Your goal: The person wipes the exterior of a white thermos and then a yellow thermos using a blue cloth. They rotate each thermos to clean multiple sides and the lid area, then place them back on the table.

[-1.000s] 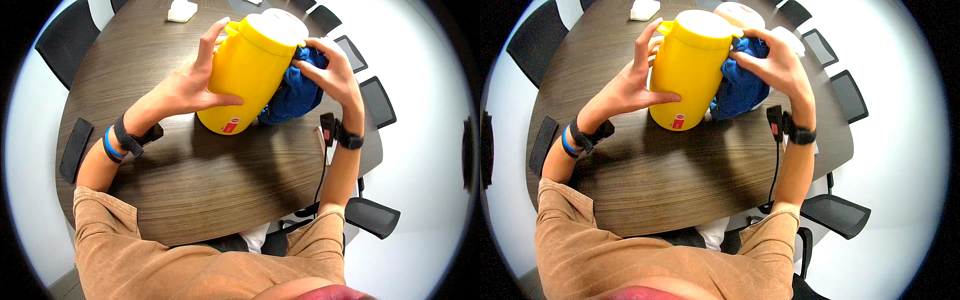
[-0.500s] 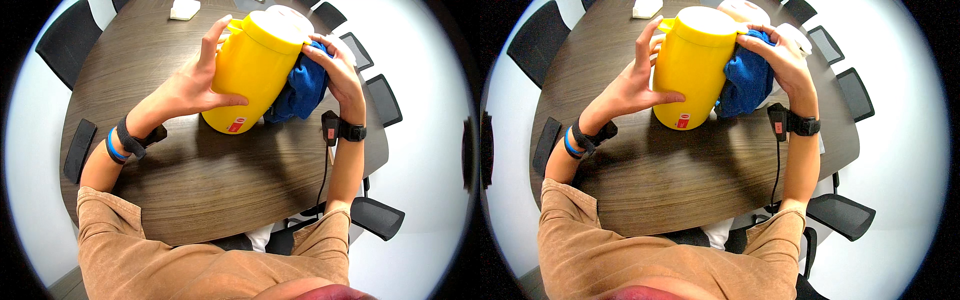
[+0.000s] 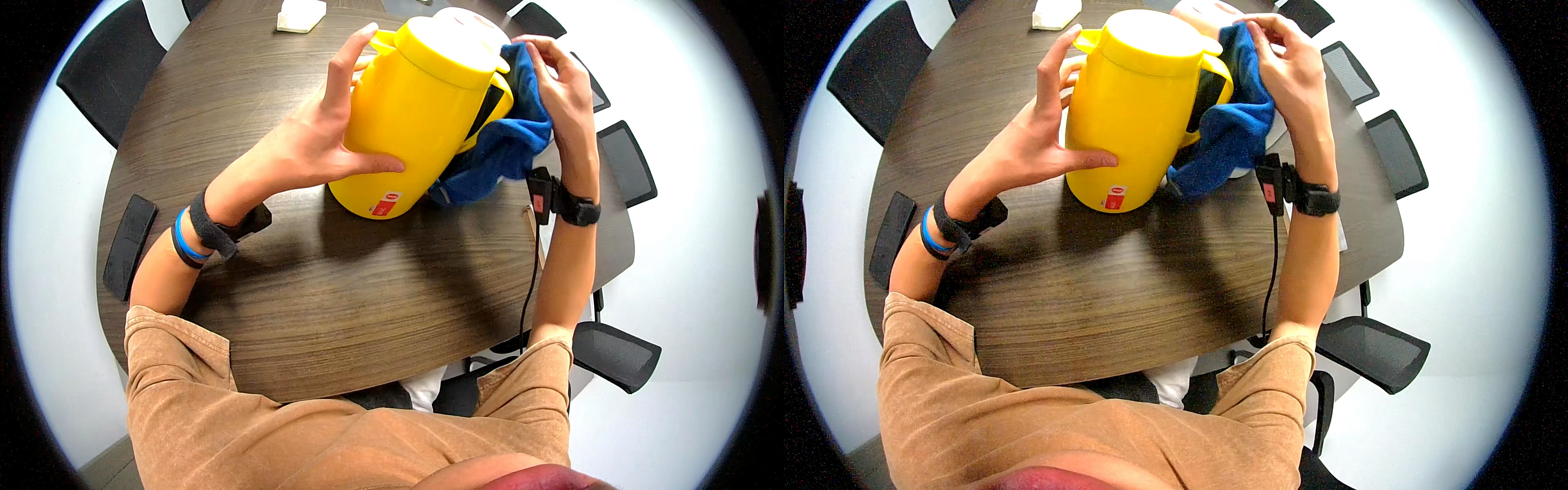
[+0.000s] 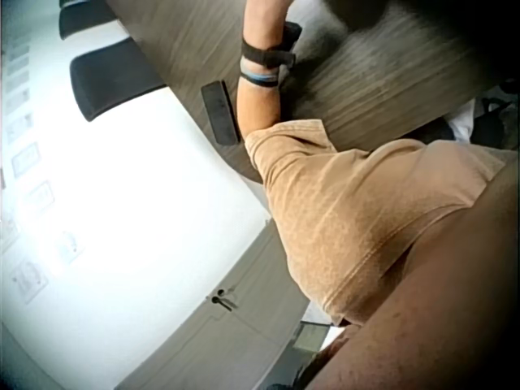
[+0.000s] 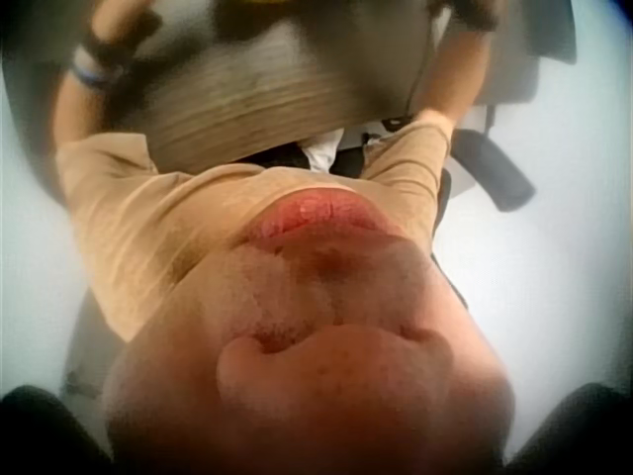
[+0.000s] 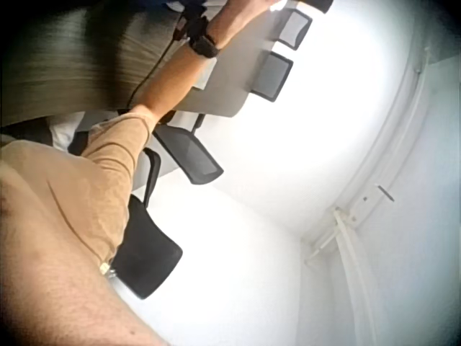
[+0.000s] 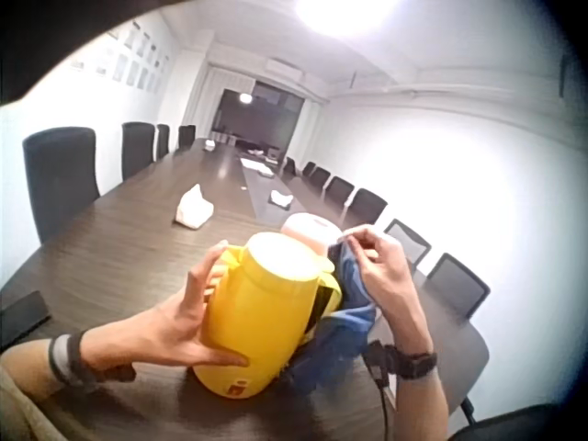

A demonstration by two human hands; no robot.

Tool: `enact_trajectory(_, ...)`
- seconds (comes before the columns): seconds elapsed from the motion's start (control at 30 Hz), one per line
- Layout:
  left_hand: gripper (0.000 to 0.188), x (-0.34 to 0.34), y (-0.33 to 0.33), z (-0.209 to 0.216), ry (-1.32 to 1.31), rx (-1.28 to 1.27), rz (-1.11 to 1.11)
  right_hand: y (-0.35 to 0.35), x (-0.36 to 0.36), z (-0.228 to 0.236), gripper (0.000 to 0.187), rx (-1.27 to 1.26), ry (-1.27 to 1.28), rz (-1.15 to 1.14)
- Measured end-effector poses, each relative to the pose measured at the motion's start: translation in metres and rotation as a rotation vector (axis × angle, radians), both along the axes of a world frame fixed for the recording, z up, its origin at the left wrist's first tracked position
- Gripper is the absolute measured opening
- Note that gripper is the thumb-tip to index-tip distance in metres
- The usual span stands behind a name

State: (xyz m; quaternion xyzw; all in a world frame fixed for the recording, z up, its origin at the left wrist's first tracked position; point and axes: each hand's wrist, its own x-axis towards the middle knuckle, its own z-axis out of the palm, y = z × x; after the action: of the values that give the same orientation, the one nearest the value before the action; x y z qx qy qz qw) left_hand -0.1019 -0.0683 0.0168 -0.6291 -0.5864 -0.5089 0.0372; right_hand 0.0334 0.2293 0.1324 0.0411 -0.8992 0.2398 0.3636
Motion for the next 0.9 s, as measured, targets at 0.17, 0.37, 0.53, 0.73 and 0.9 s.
enact_trajectory(0.17,0.131,0.001,0.001,0.001,0.005,0.044,0.038,-0.023,0.000,-0.011,0.043,-0.343,-0.291,-0.038)
enact_trajectory(0.37,0.131,-0.002,0.006,0.000,-0.038,0.022,-0.041,-0.015,0.021,-0.016,0.050,-0.727,-0.311,0.066)
enact_trajectory(0.53,0.137,-0.003,0.003,-0.001,-0.066,-0.016,-0.080,-0.010,0.022,-0.024,0.046,-0.825,-0.331,0.058)
enact_trajectory(0.73,0.137,0.001,0.002,0.003,-0.054,-0.015,-0.100,-0.017,0.026,-0.049,0.043,-0.940,-0.235,0.250)
enact_trajectory(0.9,0.138,-0.002,0.003,0.004,0.006,0.006,-0.126,-0.013,0.029,-0.095,0.044,-0.955,-0.168,0.335)
